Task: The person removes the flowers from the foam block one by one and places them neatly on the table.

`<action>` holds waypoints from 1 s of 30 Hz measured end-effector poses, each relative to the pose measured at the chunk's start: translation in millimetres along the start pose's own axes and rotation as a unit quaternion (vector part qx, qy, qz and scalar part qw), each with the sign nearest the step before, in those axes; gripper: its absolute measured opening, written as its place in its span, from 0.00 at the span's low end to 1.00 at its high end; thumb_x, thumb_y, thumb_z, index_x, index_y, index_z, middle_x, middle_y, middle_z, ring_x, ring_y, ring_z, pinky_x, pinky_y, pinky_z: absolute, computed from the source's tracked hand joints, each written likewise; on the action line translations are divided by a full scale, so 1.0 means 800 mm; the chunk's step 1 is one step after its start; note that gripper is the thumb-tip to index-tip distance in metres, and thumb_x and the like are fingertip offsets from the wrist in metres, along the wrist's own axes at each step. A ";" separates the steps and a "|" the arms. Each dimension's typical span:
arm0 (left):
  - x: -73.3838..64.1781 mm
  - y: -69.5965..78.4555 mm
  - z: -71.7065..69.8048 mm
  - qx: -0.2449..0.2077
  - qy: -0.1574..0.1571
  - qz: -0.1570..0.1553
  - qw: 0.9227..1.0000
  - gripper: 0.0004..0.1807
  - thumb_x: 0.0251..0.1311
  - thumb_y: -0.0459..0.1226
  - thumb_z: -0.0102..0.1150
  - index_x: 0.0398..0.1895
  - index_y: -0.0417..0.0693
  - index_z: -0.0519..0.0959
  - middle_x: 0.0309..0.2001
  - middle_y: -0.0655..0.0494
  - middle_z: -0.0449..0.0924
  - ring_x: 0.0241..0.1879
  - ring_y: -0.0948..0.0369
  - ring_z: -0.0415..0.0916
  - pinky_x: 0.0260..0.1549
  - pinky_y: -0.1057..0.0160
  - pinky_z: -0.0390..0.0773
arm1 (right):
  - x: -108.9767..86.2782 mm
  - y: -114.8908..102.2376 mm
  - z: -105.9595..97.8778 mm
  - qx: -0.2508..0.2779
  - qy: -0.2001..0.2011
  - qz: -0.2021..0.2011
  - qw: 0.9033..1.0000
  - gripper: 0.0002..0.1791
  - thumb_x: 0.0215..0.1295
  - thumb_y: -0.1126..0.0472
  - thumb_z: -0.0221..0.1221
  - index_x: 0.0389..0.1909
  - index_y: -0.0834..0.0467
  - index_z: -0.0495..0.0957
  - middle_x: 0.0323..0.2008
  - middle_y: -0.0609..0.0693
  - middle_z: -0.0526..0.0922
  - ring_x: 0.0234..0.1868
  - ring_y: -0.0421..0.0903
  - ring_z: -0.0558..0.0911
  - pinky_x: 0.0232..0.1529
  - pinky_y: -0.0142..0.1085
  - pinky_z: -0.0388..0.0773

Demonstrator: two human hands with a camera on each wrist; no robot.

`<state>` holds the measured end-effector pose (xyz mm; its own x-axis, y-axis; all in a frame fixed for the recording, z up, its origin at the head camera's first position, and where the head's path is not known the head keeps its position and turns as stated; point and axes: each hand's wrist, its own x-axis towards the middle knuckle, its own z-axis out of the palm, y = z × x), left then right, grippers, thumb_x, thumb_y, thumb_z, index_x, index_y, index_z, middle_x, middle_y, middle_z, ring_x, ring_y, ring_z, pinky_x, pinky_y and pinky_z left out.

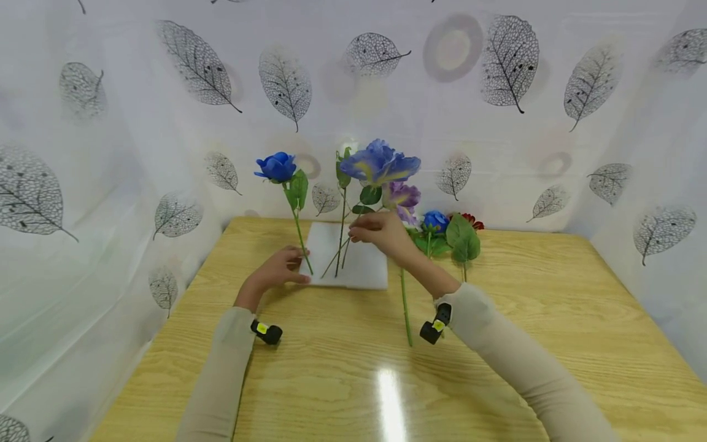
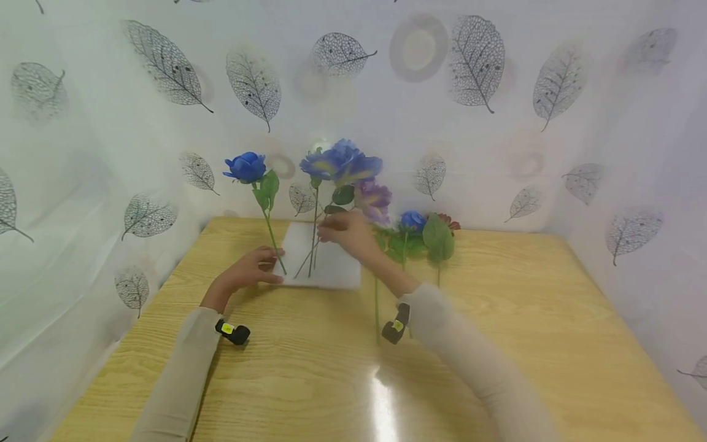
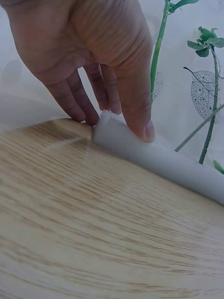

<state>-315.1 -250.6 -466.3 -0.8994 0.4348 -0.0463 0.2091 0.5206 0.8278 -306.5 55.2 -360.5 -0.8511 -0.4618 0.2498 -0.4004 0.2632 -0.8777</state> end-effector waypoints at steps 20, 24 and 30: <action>-0.001 -0.001 0.002 0.011 0.009 0.002 1.000 0.38 0.60 0.31 0.71 0.72 0.27 0.65 0.69 0.30 0.62 0.70 0.32 0.64 0.73 0.40 0.66 | -0.062 0.030 -0.074 -0.006 -0.002 0.054 0.999 0.14 0.72 0.61 0.62 0.49 0.67 0.85 0.43 0.68 0.88 0.40 0.43 0.89 0.43 0.32 0.87; 0.000 -0.001 0.001 0.014 0.007 0.002 1.000 0.39 0.60 0.32 0.71 0.72 0.27 0.65 0.70 0.29 0.62 0.70 0.32 0.64 0.73 0.40 0.66 | -0.074 0.036 -0.095 -0.028 0.000 0.065 0.997 0.14 0.72 0.59 0.62 0.49 0.66 0.85 0.43 0.65 0.89 0.40 0.39 0.89 0.45 0.31 0.87; 0.002 -0.001 0.001 0.010 0.008 -0.005 1.000 0.39 0.59 0.31 0.72 0.71 0.28 0.66 0.70 0.31 0.62 0.70 0.34 0.64 0.73 0.41 0.67 | -0.092 0.045 -0.128 -0.038 0.013 0.087 0.995 0.15 0.72 0.61 0.62 0.49 0.69 0.84 0.40 0.61 0.90 0.39 0.37 0.89 0.45 0.32 0.88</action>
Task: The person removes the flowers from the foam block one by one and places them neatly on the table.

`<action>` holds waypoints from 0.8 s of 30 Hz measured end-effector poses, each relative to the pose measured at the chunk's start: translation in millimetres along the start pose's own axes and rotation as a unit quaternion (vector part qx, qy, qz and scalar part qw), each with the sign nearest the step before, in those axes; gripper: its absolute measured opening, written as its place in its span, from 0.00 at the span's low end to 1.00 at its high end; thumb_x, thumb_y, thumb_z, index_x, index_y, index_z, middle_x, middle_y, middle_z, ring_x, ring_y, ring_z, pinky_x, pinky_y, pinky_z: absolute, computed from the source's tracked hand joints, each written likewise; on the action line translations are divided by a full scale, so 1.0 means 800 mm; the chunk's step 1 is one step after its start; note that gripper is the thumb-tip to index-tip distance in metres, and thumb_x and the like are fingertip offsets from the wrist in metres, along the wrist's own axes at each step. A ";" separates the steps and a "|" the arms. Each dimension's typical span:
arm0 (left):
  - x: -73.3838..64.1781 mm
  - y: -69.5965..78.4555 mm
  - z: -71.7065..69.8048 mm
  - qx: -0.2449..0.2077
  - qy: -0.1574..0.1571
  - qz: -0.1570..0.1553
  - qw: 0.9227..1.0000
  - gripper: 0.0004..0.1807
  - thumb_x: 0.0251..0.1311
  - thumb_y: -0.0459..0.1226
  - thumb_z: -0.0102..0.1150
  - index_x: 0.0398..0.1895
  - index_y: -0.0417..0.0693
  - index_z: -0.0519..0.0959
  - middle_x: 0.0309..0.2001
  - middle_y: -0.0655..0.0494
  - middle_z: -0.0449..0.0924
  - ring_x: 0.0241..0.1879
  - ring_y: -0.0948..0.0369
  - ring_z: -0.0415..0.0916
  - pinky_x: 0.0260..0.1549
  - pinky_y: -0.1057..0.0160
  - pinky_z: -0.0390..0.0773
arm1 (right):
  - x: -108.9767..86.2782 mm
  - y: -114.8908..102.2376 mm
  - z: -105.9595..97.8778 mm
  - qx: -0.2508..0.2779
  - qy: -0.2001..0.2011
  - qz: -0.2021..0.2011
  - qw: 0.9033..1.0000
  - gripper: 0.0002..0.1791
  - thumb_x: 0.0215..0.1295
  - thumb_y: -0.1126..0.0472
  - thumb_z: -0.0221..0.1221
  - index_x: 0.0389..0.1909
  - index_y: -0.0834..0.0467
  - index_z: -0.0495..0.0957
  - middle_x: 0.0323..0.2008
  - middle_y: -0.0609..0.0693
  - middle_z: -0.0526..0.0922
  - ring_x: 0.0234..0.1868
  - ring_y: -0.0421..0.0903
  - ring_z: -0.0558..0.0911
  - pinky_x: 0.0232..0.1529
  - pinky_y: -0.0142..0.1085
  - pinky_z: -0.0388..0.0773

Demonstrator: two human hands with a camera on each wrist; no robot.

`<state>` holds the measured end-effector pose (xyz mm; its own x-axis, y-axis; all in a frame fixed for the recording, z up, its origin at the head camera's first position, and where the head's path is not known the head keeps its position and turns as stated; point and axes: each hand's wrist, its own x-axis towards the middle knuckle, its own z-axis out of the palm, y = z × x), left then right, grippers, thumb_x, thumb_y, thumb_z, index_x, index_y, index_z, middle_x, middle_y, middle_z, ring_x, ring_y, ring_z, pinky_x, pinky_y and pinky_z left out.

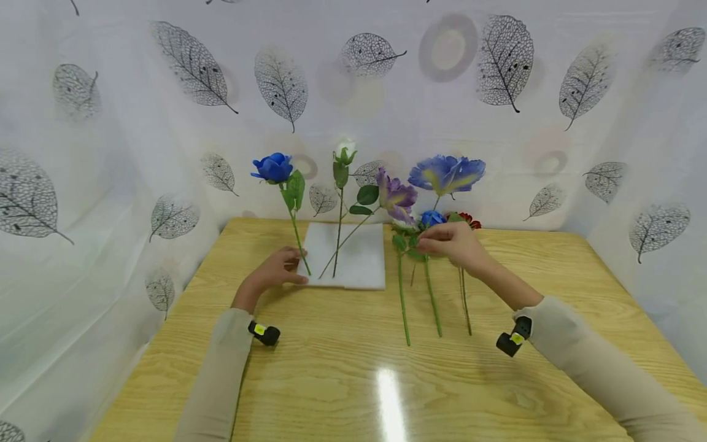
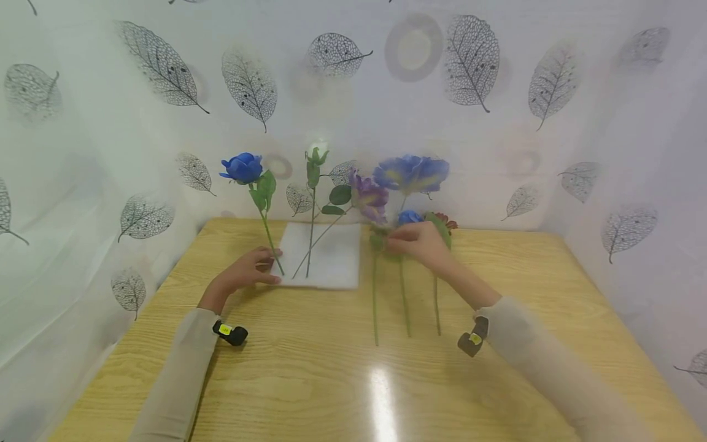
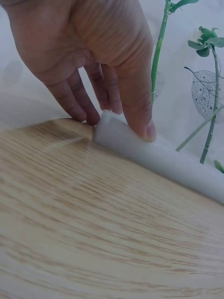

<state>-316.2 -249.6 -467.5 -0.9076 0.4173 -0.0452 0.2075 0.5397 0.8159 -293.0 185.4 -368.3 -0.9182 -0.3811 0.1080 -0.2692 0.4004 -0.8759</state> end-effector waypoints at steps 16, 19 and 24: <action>-0.004 0.001 0.000 -0.004 -0.001 0.005 1.000 0.38 0.60 0.31 0.71 0.72 0.29 0.66 0.70 0.31 0.62 0.71 0.33 0.63 0.73 0.39 0.67 | -0.041 0.028 -0.077 -0.029 0.014 0.069 0.997 0.19 0.74 0.62 0.59 0.53 0.77 0.78 0.35 0.48 0.91 0.35 0.34 0.88 0.40 0.31 0.89; -0.006 0.005 0.000 -0.009 -0.002 0.002 1.000 0.38 0.60 0.31 0.71 0.72 0.29 0.66 0.70 0.31 0.62 0.71 0.33 0.63 0.72 0.38 0.67 | -0.049 0.032 -0.088 -0.042 0.014 0.095 0.994 0.21 0.74 0.62 0.59 0.55 0.77 0.77 0.37 0.53 0.91 0.34 0.34 0.88 0.39 0.32 0.89; -0.009 0.009 0.000 -0.008 -0.001 0.006 1.000 0.38 0.60 0.31 0.71 0.72 0.28 0.65 0.70 0.31 0.63 0.70 0.33 0.64 0.71 0.38 0.68 | -0.058 0.042 -0.104 -0.041 0.010 0.137 0.990 0.23 0.75 0.62 0.58 0.59 0.79 0.73 0.38 0.53 0.90 0.34 0.36 0.88 0.39 0.32 0.89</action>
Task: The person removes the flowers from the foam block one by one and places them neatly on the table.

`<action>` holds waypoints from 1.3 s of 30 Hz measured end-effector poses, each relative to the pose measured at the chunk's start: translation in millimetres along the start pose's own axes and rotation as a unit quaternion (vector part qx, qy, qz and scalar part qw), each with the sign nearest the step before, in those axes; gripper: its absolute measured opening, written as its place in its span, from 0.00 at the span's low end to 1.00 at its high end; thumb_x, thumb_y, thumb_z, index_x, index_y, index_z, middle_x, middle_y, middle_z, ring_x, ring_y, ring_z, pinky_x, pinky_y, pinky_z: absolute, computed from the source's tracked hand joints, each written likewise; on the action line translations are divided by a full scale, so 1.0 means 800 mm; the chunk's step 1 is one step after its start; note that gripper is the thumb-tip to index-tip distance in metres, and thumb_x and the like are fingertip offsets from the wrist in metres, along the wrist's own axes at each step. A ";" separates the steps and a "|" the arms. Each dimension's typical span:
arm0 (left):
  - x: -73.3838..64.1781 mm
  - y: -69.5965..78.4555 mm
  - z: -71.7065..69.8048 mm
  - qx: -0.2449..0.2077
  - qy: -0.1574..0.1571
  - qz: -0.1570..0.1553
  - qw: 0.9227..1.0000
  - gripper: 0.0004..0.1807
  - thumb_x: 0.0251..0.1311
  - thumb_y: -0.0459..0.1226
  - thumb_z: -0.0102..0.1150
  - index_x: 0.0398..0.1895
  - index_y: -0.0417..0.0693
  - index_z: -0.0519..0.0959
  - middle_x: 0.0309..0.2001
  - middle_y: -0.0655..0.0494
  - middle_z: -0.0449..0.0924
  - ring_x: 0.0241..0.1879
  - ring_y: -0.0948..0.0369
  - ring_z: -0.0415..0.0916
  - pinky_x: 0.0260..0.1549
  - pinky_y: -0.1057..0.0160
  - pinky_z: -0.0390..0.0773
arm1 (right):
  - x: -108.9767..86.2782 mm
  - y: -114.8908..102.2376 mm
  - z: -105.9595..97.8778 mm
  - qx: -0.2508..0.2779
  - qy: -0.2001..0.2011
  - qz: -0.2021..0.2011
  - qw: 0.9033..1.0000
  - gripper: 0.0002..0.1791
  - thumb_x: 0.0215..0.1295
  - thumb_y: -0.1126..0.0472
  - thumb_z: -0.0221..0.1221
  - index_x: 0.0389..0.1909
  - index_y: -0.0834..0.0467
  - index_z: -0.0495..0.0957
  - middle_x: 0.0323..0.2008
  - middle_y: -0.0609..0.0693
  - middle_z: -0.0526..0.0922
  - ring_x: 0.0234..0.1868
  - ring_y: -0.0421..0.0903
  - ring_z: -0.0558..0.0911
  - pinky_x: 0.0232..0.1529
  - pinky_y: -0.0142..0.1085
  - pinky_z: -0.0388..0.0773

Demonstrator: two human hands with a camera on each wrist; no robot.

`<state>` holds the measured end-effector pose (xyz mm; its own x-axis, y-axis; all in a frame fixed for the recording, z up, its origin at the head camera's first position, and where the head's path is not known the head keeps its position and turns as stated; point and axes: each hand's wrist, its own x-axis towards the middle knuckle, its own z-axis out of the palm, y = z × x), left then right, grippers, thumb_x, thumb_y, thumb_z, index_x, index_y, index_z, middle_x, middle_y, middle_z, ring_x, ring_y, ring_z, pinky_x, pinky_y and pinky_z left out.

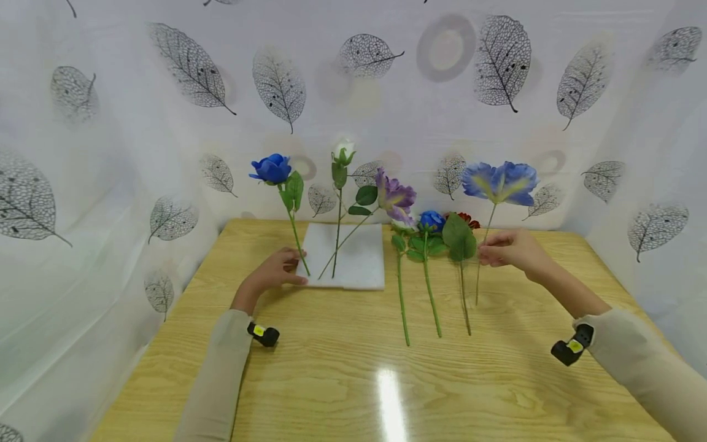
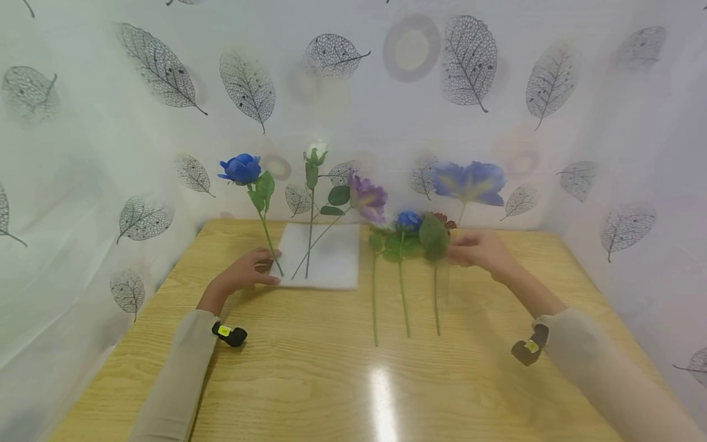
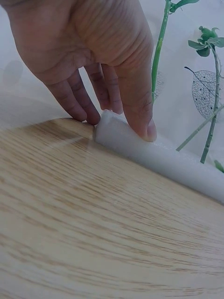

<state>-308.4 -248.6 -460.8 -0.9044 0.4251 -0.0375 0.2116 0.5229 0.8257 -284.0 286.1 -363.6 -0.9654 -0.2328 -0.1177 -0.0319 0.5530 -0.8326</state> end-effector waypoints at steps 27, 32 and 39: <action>0.002 -0.006 0.000 0.004 -0.003 0.011 1.000 0.39 0.61 0.32 0.70 0.72 0.28 0.65 0.70 0.31 0.62 0.70 0.33 0.64 0.71 0.38 0.68 | 0.001 0.080 -0.047 0.005 -0.094 0.107 0.990 0.20 0.73 0.63 0.60 0.55 0.76 0.79 0.34 0.50 0.91 0.33 0.44 0.90 0.40 0.40 0.91; 0.004 -0.008 0.000 0.011 -0.003 0.015 1.000 0.39 0.61 0.32 0.70 0.72 0.27 0.65 0.70 0.30 0.62 0.70 0.32 0.63 0.71 0.38 0.68 | 0.005 0.087 -0.046 -0.001 -0.114 0.113 0.987 0.21 0.75 0.63 0.57 0.57 0.78 0.77 0.36 0.51 0.90 0.34 0.43 0.90 0.40 0.40 0.91; 0.003 -0.007 0.000 0.003 -0.002 0.002 1.000 0.39 0.60 0.32 0.71 0.73 0.29 0.65 0.71 0.32 0.62 0.71 0.34 0.63 0.72 0.39 0.68 | 0.011 0.094 -0.042 -0.008 -0.136 0.117 0.984 0.22 0.75 0.63 0.56 0.58 0.79 0.75 0.39 0.53 0.89 0.35 0.42 0.90 0.42 0.40 0.90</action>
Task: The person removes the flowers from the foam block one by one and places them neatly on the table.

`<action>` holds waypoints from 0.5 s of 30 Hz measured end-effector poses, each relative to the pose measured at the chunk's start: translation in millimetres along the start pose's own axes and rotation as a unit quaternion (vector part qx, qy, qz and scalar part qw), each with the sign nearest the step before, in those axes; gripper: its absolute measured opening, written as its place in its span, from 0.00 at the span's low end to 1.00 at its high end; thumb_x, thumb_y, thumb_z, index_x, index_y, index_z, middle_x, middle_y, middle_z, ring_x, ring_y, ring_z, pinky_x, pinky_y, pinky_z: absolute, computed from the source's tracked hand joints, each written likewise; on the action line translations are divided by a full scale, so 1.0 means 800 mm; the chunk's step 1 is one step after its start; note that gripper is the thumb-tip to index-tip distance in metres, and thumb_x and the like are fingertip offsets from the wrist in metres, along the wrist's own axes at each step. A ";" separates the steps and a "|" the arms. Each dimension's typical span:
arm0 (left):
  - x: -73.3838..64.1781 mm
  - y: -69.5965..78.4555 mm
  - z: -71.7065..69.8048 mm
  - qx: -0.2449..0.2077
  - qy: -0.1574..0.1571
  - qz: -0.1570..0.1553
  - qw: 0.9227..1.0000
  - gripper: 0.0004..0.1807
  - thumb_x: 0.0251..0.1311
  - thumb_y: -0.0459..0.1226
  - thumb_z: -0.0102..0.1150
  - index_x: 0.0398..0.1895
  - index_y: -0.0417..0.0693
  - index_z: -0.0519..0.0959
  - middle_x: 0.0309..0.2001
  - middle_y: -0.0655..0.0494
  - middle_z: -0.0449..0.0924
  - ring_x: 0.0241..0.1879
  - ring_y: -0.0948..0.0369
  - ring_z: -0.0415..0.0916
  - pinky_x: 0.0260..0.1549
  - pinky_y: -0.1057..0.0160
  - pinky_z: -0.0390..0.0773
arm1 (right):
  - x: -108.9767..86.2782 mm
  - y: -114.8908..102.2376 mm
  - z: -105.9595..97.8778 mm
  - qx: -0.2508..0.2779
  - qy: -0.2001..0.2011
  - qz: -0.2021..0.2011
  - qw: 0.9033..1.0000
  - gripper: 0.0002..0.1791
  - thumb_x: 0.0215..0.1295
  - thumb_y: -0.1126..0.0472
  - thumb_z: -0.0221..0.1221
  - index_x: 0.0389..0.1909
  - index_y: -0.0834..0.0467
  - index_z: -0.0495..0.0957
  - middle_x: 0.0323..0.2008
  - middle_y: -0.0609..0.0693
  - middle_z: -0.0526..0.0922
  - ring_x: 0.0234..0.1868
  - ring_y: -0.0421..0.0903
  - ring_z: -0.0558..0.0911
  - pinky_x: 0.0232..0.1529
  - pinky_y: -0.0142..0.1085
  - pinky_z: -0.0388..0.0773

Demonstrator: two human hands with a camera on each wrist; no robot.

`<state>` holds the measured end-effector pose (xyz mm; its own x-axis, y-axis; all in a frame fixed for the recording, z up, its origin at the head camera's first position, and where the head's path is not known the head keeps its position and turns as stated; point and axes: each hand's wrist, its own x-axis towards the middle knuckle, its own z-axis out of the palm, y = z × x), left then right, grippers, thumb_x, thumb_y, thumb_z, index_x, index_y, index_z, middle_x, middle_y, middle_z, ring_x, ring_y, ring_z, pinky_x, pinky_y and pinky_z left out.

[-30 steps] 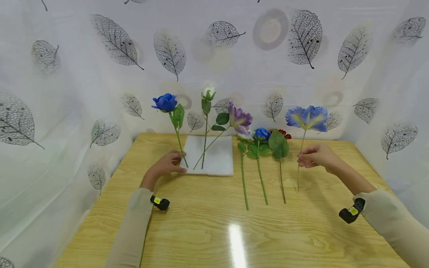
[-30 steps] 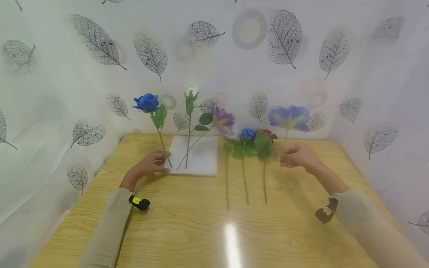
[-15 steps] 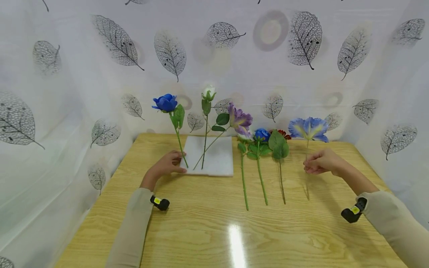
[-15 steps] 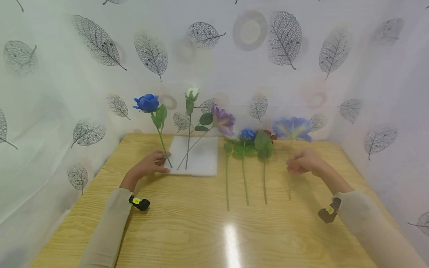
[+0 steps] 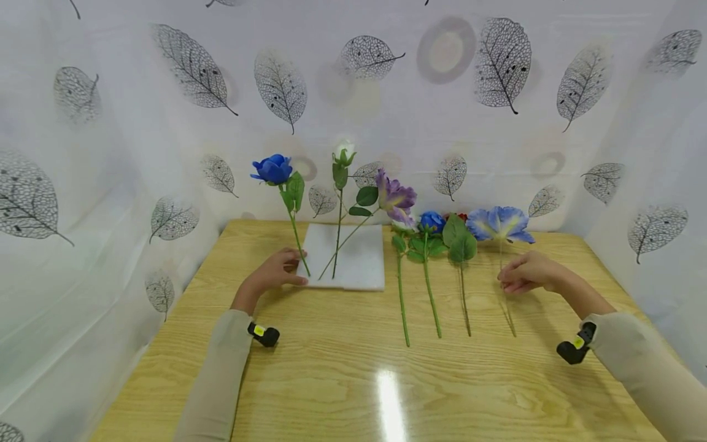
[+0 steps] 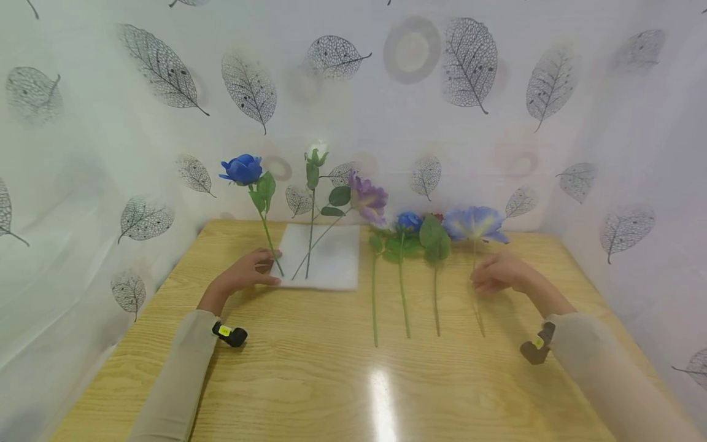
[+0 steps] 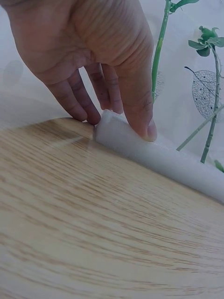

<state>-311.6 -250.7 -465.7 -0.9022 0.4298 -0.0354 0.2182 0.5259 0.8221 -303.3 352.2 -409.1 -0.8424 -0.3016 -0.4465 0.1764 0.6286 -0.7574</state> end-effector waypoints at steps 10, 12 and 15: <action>0.001 -0.001 0.000 0.009 -0.001 -0.005 1.000 0.39 0.61 0.33 0.70 0.73 0.30 0.64 0.72 0.31 0.61 0.71 0.34 0.62 0.72 0.39 0.67 | 0.010 0.003 0.002 0.009 -0.012 0.004 1.000 0.22 0.74 0.64 0.57 0.59 0.79 0.75 0.37 0.50 0.90 0.34 0.41 0.89 0.41 0.38 0.90; 0.001 -0.002 -0.001 0.013 0.001 -0.005 1.000 0.39 0.61 0.33 0.71 0.73 0.30 0.65 0.72 0.31 0.61 0.71 0.34 0.62 0.72 0.39 0.67 | 0.013 0.003 0.003 0.013 -0.013 0.006 1.000 0.22 0.74 0.64 0.57 0.59 0.79 0.75 0.37 0.50 0.90 0.34 0.41 0.90 0.41 0.38 0.90; 0.000 -0.001 -0.001 0.020 0.003 -0.002 1.000 0.39 0.61 0.33 0.71 0.73 0.30 0.65 0.72 0.31 0.61 0.71 0.33 0.63 0.72 0.39 0.68 | 0.016 0.003 0.005 0.018 -0.013 0.010 1.000 0.21 0.74 0.65 0.58 0.59 0.78 0.76 0.37 0.51 0.90 0.34 0.41 0.90 0.41 0.38 0.90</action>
<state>-312.2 -251.4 -465.6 -0.9050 0.4238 -0.0357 0.2294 0.5570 0.7982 -311.7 347.0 -418.7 -0.8255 -0.3073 -0.4734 0.2117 0.6090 -0.7644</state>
